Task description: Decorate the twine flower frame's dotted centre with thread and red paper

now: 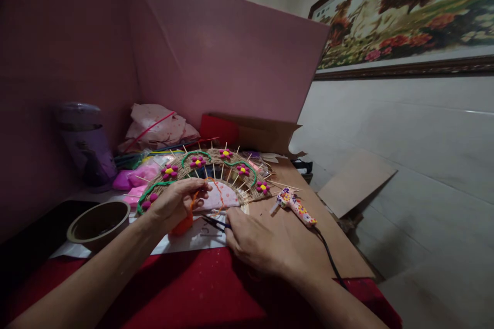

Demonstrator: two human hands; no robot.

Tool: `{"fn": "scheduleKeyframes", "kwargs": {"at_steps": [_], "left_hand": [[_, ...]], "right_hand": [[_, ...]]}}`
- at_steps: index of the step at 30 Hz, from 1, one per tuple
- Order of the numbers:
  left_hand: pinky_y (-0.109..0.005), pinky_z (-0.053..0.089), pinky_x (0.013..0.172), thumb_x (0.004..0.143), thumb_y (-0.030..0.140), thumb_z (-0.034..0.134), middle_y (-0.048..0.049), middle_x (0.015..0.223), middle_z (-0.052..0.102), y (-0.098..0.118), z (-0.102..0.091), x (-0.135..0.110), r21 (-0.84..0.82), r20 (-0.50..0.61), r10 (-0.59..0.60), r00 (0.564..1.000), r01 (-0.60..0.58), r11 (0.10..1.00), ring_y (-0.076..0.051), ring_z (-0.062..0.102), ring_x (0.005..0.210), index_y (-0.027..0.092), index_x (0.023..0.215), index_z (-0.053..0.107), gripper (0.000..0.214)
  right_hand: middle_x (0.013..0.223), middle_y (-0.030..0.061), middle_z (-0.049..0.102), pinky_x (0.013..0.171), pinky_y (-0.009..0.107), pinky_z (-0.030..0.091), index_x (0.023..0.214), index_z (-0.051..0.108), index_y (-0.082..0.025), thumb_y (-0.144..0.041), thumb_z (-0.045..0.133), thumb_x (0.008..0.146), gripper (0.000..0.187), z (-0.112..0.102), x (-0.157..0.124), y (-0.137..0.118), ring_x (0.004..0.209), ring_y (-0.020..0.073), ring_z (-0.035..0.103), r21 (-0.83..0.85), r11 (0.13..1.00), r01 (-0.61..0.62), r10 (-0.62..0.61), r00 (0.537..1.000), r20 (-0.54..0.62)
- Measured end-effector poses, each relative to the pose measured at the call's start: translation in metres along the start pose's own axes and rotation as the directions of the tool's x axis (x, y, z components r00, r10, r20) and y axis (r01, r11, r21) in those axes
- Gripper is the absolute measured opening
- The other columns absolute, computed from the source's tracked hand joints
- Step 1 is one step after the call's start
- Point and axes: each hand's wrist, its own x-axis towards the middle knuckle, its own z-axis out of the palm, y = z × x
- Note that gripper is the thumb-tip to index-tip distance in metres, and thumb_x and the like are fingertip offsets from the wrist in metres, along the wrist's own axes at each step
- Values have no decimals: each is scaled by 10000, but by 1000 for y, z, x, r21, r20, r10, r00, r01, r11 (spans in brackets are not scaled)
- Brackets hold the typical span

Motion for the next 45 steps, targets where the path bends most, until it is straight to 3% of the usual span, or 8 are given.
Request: {"fn": "scheduleKeyframes", "kwargs": {"at_steps": [3,8,10,14,18,26,38,45], "left_hand": [[-207,391,505,616,177,697,-44,691,632,1,-1,0,-4,4,8,1000,-8,1000,-99,553,569,94,648,652,100],[-210,390,504,615,179,702,-47,667,635,2,-1,0,-13,13,-9,1000,9,1000,-95,543,540,97,666,651,109],[-213,393,519,616,178,702,-51,665,637,1,-1,0,-17,27,-10,1000,10,1000,-94,540,544,99,669,651,108],[-217,392,548,635,179,679,-42,683,626,2,1,-2,-19,52,-5,999,6,1000,-98,541,585,110,664,648,81],[-217,378,546,654,201,662,-30,714,617,4,1,-4,19,80,9,997,-10,1000,-103,535,616,123,676,649,82],[-205,351,501,660,201,651,-25,706,609,7,3,-6,19,139,40,989,-43,999,-96,513,601,125,664,643,77],[-212,344,463,702,180,572,-30,650,590,10,8,-11,-1,286,85,955,-88,996,-87,469,519,122,627,617,105],[-208,342,465,619,159,574,-28,592,589,13,11,-13,3,262,36,964,-38,999,-92,469,501,134,564,560,62]], "right_hand": [[680,-4,529,537,249,338,813,474,-203,-209,397,888,107,0,-1,2,575,122,459,427,902,-68,41,997,72],[562,-47,430,419,201,271,716,458,-201,-431,492,863,275,15,5,13,453,82,347,812,552,-191,210,974,86],[544,-57,388,390,182,210,689,439,-193,-470,494,855,328,17,7,16,427,63,278,898,372,-237,240,958,154],[605,-48,406,379,140,144,831,485,-159,-355,501,871,200,12,8,18,424,33,256,948,-43,-316,252,914,316],[571,-62,350,362,121,146,810,474,-151,-308,440,902,185,12,8,15,402,28,246,850,-343,-401,104,883,458],[541,-62,364,356,133,170,806,465,-160,-389,341,930,288,24,14,3,382,32,258,791,-419,-446,32,863,504],[546,-51,394,355,139,150,853,504,-126,-263,340,904,220,24,29,5,384,48,300,779,-518,-354,54,895,443],[554,-60,348,360,137,152,829,476,-132,-285,323,938,242,21,29,3,392,44,276,779,-561,-280,64,924,377]]}}
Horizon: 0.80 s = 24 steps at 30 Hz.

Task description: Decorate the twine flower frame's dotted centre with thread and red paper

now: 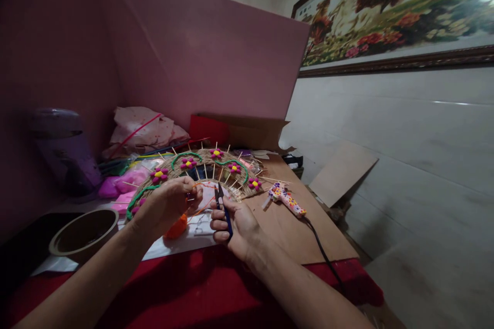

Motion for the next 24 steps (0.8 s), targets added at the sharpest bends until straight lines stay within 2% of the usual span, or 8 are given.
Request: {"fn": "scheduleKeyframes", "kwargs": {"at_steps": [8,12,16,18,19,20,22,24], "left_hand": [[-219,325,464,590,157,532,-17,482,538,-3,-1,0,97,77,2,997,-10,995,-96,444,458,140,522,535,70],[-229,334,477,579,150,527,-17,483,538,-4,-2,0,91,84,-8,996,0,996,-101,451,460,144,521,531,59],[-226,336,466,587,169,532,-18,501,548,-1,-1,-1,49,79,-6,997,2,999,-106,464,468,146,534,533,57],[-221,337,460,604,177,534,-19,525,562,2,-1,-1,23,31,51,998,-51,998,-105,471,475,144,552,541,62],[-218,339,459,612,177,537,-18,536,569,4,-1,-1,14,-11,101,995,-101,995,-103,474,477,143,561,546,62],[-216,342,457,617,176,542,-17,541,573,5,-2,0,11,-59,157,986,-157,988,-101,475,477,143,566,549,62],[-210,341,445,621,174,552,-12,538,575,6,-3,1,23,-153,258,954,-258,966,-97,472,468,143,573,556,58],[-205,332,428,623,172,558,-7,522,567,6,-5,2,34,-209,303,930,-303,952,-96,466,458,142,578,561,54]], "right_hand": [[527,-78,287,334,136,126,790,458,-140,-289,297,951,272,-3,4,1,369,41,220,35,996,77,-75,995,-58],[510,-83,280,329,143,105,764,439,-161,-267,310,940,243,-1,3,2,360,44,188,-25,990,136,-138,979,-148],[512,-84,286,342,148,101,761,446,-163,-268,339,921,219,-1,1,1,369,47,169,-205,970,132,-174,963,-204],[524,-70,330,358,156,121,763,479,-157,-296,374,910,228,-4,-2,-2,383,50,195,-418,902,112,-222,949,-223],[537,-57,366,372,165,155,754,495,-156,-314,394,904,240,-6,-3,-4,399,56,234,-579,807,116,-291,931,-219],[563,-37,414,399,177,207,741,511,-157,-326,415,897,249,-8,-6,-5,430,67,295,-756,643,122,-385,905,-181],[650,5,513,511,219,318,721,539,-165,-325,438,891,254,-12,-12,-4,560,108,436,-989,126,77,-533,846,-2],[769,40,581,642,269,362,752,572,-170,-291,460,882,210,-14,-18,-1,717,156,506,-948,-317,-5,-516,840,168]]}}
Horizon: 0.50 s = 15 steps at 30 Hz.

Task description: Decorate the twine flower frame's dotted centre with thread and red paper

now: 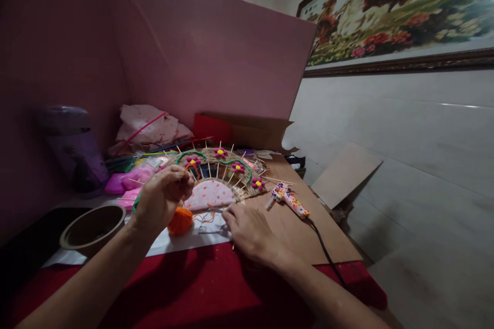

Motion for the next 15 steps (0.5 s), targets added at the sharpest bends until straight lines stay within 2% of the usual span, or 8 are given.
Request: {"fn": "scheduleKeyframes", "kwargs": {"at_steps": [1,3,6,9,11,15], "left_hand": [[-202,327,421,627,169,559,-6,520,564,-1,-1,0,-1,-15,6,1000,-6,1000,-95,466,456,142,580,562,54],[-198,318,410,638,160,556,-3,521,564,-3,-2,1,-8,-29,3,1000,-3,1000,-92,460,449,143,586,561,55],[-197,310,398,665,165,542,1,515,561,-5,-2,0,-10,-28,-10,1000,10,1000,-85,442,425,145,589,556,79],[-190,302,388,678,169,553,10,512,560,-5,-3,-1,13,-67,13,998,-13,1000,-72,419,404,149,593,545,88],[-187,297,383,686,176,566,14,522,567,-4,-3,-2,48,-95,50,994,-45,998,-67,414,400,151,607,545,85],[-186,317,403,726,192,567,23,529,556,-4,-5,-5,157,-108,144,984,-126,979,-65,416,421,153,624,555,110]], "right_hand": [[825,52,594,687,291,369,783,582,-171,-279,480,871,173,1,-3,-2,770,175,515,-142,988,63,-61,998,20],[911,72,589,753,331,380,849,589,-171,-263,518,847,117,3,-5,-9,850,205,512,-296,942,159,-153,987,42],[1031,82,552,845,366,383,1036,559,-193,-182,505,833,211,10,4,-29,973,221,482,-322,894,313,-324,946,21],[1134,75,502,844,339,409,1130,515,-224,-136,555,746,395,22,23,-48,1007,213,477,-285,818,499,-479,866,141],[1154,82,487,772,328,438,1097,538,-229,-188,602,701,404,34,35,-55,976,229,491,-309,770,558,-507,829,234],[940,77,567,583,286,429,948,591,-173,-279,577,719,253,48,48,-62,727,189,526,-328,783,529,-448,845,293]]}}
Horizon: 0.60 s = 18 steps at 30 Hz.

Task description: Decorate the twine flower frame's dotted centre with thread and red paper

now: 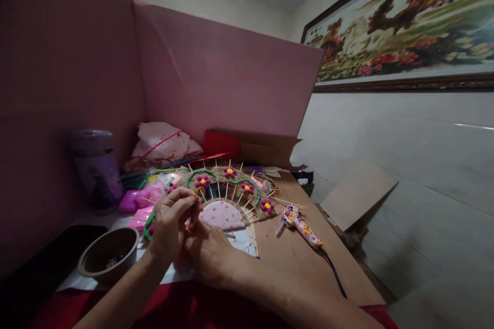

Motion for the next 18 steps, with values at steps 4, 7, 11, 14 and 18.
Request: {"fn": "scheduleKeyframes", "kwargs": {"at_steps": [4,7,11,14,18], "left_hand": [[-194,371,457,737,218,585,27,535,548,-1,0,-4,79,-88,84,993,-77,994,-82,470,476,161,632,553,124],[-196,333,415,762,272,580,24,547,554,-2,2,-8,77,-108,55,993,-46,996,-83,441,454,167,655,557,151],[-191,314,399,739,274,592,23,535,547,-5,5,-9,35,-96,-80,992,84,996,-78,427,431,163,633,545,161],[-180,260,361,710,299,607,23,498,540,-10,8,-7,21,-123,-170,978,174,984,-67,395,380,161,607,532,188],[-172,189,337,693,318,604,18,444,529,-21,9,-6,39,-156,-244,957,253,967,-50,352,317,157,576,512,220]], "right_hand": [[900,51,587,624,274,434,920,592,-175,-217,611,645,279,-38,-1,10,758,183,537,130,991,33,-29,999,-33],[833,33,598,623,253,425,884,613,-170,-163,578,655,231,-92,1,41,719,155,545,218,970,-104,132,984,-120],[866,46,625,610,243,399,940,610,-160,-250,603,681,274,-144,24,115,728,159,554,154,889,-431,456,801,-388],[787,55,650,603,252,381,853,646,-146,-259,616,668,218,-144,51,169,721,179,571,76,800,-596,581,736,-348],[851,90,664,628,265,395,882,654,-130,-259,603,705,225,-112,82,206,793,213,597,41,765,-643,623,724,-297]]}}
